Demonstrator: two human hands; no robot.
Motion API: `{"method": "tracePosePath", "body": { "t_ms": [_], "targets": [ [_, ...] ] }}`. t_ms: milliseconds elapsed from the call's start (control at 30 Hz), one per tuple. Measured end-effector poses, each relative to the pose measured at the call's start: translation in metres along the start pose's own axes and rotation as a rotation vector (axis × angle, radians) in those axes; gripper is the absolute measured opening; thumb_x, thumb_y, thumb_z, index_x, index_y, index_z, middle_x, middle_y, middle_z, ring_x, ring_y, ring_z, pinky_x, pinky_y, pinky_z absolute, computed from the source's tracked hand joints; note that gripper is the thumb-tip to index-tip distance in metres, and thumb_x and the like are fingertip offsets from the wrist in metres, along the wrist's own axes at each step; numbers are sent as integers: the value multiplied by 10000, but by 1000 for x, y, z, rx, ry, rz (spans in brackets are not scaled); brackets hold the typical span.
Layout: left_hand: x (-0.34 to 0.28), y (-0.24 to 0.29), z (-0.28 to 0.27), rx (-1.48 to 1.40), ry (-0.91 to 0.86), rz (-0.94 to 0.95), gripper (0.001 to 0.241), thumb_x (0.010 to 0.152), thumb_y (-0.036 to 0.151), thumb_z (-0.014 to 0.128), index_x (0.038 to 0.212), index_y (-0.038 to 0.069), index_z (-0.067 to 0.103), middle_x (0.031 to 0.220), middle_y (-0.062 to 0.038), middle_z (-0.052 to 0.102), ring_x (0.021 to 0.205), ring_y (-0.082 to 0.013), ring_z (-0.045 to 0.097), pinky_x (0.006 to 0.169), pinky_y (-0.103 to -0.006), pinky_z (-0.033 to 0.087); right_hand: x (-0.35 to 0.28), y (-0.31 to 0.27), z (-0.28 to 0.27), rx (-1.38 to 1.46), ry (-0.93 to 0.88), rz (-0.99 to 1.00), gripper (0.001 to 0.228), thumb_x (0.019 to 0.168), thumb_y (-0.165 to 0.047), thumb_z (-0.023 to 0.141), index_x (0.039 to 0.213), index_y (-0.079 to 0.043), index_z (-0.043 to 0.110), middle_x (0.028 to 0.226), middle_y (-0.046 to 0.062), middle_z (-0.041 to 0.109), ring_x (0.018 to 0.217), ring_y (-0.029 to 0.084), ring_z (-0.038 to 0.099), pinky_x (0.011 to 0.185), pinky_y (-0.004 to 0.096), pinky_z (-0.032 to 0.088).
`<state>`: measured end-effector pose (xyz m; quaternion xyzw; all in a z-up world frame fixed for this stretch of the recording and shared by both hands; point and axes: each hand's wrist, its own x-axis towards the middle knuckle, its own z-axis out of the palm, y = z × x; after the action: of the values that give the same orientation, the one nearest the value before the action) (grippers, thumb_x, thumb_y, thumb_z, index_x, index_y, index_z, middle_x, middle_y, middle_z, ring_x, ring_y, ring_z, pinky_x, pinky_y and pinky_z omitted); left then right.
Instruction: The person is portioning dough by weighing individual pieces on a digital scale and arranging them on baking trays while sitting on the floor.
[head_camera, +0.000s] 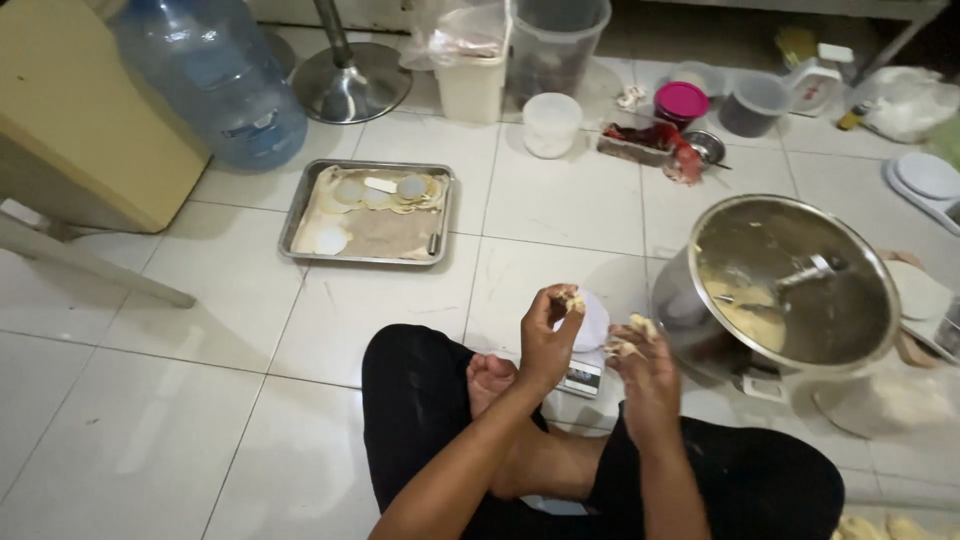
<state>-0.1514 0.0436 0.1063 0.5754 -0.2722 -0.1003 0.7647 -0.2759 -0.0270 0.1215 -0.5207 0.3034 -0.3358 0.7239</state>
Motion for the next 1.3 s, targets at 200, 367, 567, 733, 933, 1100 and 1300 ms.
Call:
{"method": "tracePosePath", "body": {
  "t_ms": [200, 367, 567, 733, 933, 1100, 1300],
  "targets": [
    [7, -50, -34, 49, -18, -100, 275, 920, 37, 636, 1194, 18, 628, 1033, -79, 675, 923, -165, 634, 900, -308, 531, 26, 90, -21, -13, -82, 10, 448, 960, 32, 501, 1408, 25, 505, 1213, 179, 669, 966, 235, 621, 795, 320, 507],
    [13, -66, -41, -84, 50, -199, 282, 913, 28, 682, 1195, 29, 661, 980, -35, 659, 875, -110, 615, 831, -269, 523, 33, 96, -36, 12, 2, -14, 413, 967, 23, 506, 1379, 0, 511, 1192, 200, 659, 982, 253, 648, 826, 338, 535],
    [9, -57, -57, -181, 108, -228, 253, 916, 36, 725, 1167, 41, 691, 925, -5, 633, 867, -81, 599, 821, -279, 533, 32, 98, -20, 79, 13, -22, 387, 980, 9, 529, 1362, -52, 522, 1198, 208, 676, 978, 234, 675, 815, 308, 557],
    [9, -49, -83, -133, 135, -222, 254, 916, 26, 715, 1169, 28, 695, 931, -19, 657, 863, -90, 618, 805, -289, 535, 34, 101, -8, 97, -49, -11, 385, 995, -12, 508, 1377, -62, 509, 1172, 227, 678, 956, 251, 686, 804, 313, 562],
    [9, -44, -90, -153, 142, -231, 275, 911, -8, 684, 1185, 9, 685, 956, -40, 646, 888, -135, 621, 865, -323, 534, 37, 113, -8, 83, -74, -16, 402, 1007, -54, 497, 1409, -64, 494, 1180, 206, 688, 960, 210, 690, 802, 281, 564],
    [-1, -66, -63, -69, 41, -254, 257, 899, 65, 746, 1154, 71, 709, 917, -5, 652, 890, -118, 640, 863, -316, 544, 44, 134, -25, 31, -29, 19, 380, 1006, -51, 497, 1386, -76, 506, 1138, 204, 694, 928, 223, 691, 751, 287, 568],
    [-4, -67, -39, -38, -18, -250, 243, 894, 86, 760, 1134, 102, 729, 886, 27, 656, 879, -89, 641, 875, -296, 545, 37, 123, -33, 27, 16, 8, 385, 1000, -43, 515, 1385, -41, 521, 1135, 198, 700, 941, 217, 686, 790, 317, 573]
  ]
}}
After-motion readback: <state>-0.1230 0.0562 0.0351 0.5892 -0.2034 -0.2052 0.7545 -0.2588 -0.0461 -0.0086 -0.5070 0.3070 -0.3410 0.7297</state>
